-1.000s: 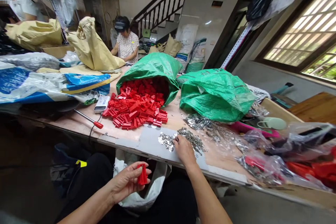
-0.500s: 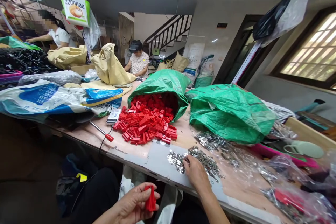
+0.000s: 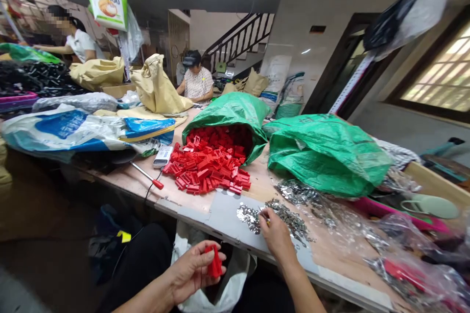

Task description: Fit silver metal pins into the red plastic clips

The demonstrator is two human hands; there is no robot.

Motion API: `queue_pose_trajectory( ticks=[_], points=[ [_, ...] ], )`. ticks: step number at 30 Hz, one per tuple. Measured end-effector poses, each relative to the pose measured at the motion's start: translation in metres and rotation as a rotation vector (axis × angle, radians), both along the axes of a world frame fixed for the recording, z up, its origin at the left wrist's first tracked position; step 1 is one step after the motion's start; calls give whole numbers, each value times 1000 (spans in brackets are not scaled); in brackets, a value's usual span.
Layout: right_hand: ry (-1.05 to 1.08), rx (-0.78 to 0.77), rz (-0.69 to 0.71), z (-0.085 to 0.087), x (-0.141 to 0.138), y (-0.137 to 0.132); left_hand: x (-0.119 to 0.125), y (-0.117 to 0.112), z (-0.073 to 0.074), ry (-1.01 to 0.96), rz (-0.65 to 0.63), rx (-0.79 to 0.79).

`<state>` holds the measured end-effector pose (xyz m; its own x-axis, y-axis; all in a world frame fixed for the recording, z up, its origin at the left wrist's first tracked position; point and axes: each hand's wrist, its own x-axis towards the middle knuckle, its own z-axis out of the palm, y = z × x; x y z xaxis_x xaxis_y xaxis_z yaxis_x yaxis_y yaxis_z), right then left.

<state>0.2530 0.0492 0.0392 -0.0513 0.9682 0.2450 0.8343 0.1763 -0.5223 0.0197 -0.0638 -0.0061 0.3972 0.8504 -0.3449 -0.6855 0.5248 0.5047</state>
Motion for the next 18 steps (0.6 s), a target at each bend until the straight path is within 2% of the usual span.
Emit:
queue_pose_trajectory(
  ticks=[4, 8, 11, 14, 18],
  points=[
    [70, -23, -42, -2, 1, 2, 1, 1, 11, 49, 97, 53],
    [159, -52, -26, -5, -1, 5, 0, 7, 15, 74, 161, 78],
    [255, -201, -1, 2, -10, 0, -1, 10, 14, 71, 163, 77],
    [385, -306, -54, 8, -19, -10, -2, 10, 12, 73, 156, 64],
    [543, -351, -135, -1, -17, -22, -2, 7, 8, 70, 151, 56]
  ],
)
